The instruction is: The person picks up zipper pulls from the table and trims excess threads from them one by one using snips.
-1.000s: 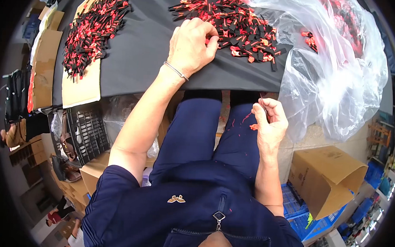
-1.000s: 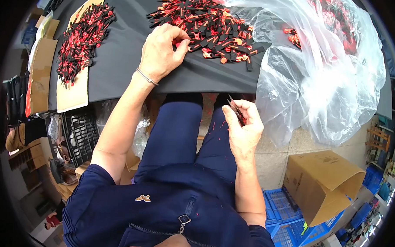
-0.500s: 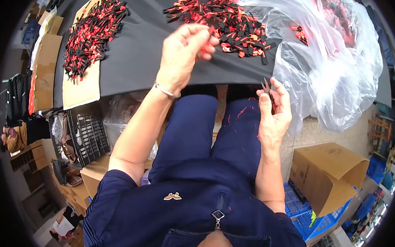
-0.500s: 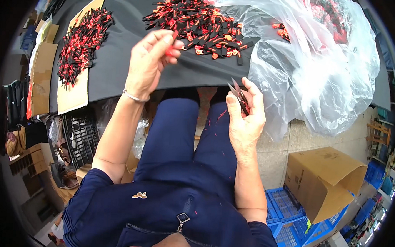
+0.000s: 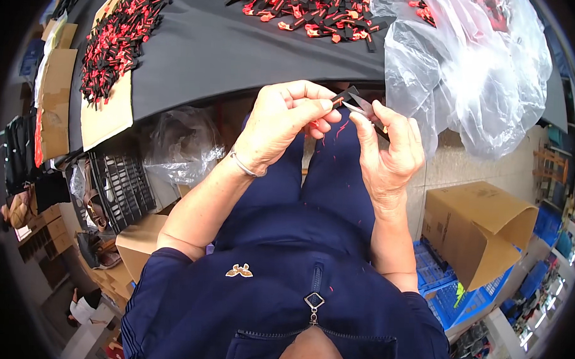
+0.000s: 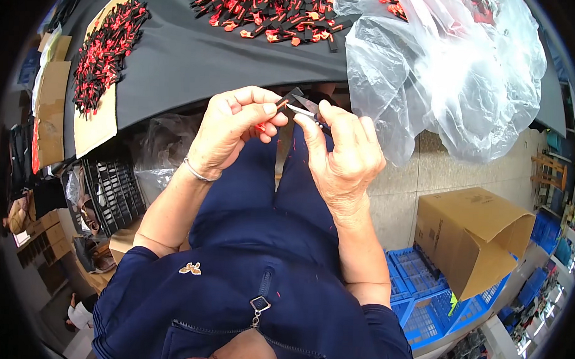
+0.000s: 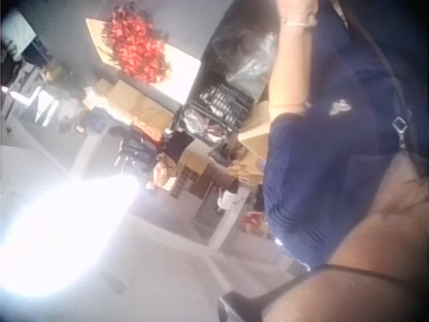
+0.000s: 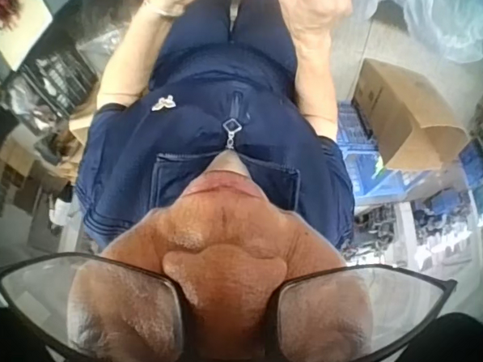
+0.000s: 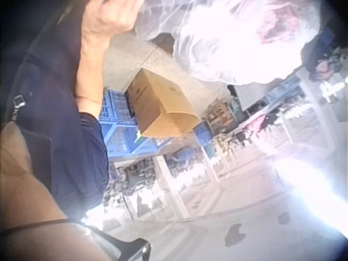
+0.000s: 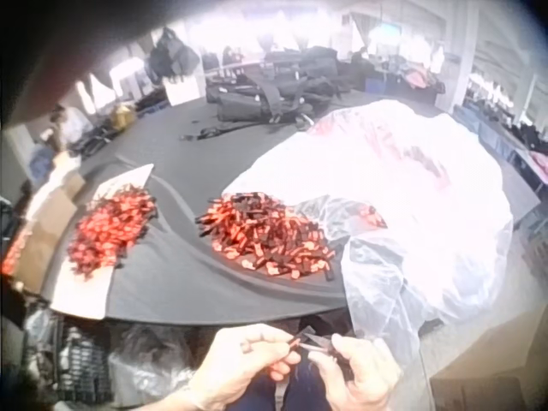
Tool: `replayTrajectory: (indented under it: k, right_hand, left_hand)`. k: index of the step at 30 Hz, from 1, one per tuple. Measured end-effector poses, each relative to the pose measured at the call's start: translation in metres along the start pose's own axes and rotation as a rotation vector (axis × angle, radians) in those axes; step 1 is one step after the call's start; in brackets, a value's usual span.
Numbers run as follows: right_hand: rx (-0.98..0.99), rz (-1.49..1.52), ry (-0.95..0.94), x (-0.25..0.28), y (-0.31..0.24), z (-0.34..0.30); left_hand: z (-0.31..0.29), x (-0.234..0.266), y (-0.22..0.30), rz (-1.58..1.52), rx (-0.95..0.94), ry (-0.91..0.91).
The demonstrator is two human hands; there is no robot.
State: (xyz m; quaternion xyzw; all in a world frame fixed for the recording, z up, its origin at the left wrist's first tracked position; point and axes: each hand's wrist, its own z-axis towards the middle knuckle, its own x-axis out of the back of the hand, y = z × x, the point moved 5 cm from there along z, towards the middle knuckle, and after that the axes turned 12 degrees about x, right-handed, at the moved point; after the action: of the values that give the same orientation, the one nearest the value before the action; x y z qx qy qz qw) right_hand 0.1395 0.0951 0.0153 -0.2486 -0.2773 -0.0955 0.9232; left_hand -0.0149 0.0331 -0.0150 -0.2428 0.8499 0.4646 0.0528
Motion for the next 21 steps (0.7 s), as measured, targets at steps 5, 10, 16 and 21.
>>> replayTrajectory:
  k: [5, 10, 16, 21]
  right_hand:
    - [0.027, -0.057, -0.011, 0.004, -0.002, -0.006]
    - [0.041, -0.062, -0.032, 0.004, -0.002, -0.009]
    - [0.026, -0.036, -0.021, -0.001, 0.002, -0.013]
    - [-0.008, -0.005, -0.015, -0.005, 0.005, -0.014]
  left_hand:
    - [-0.004, -0.003, -0.002, 0.011, -0.008, 0.012]
    - [-0.004, -0.005, -0.003, 0.015, -0.003, 0.019]
    - [-0.002, -0.006, -0.006, 0.012, 0.013, 0.009]
    - [0.001, -0.006, -0.013, -0.079, 0.060, -0.036]
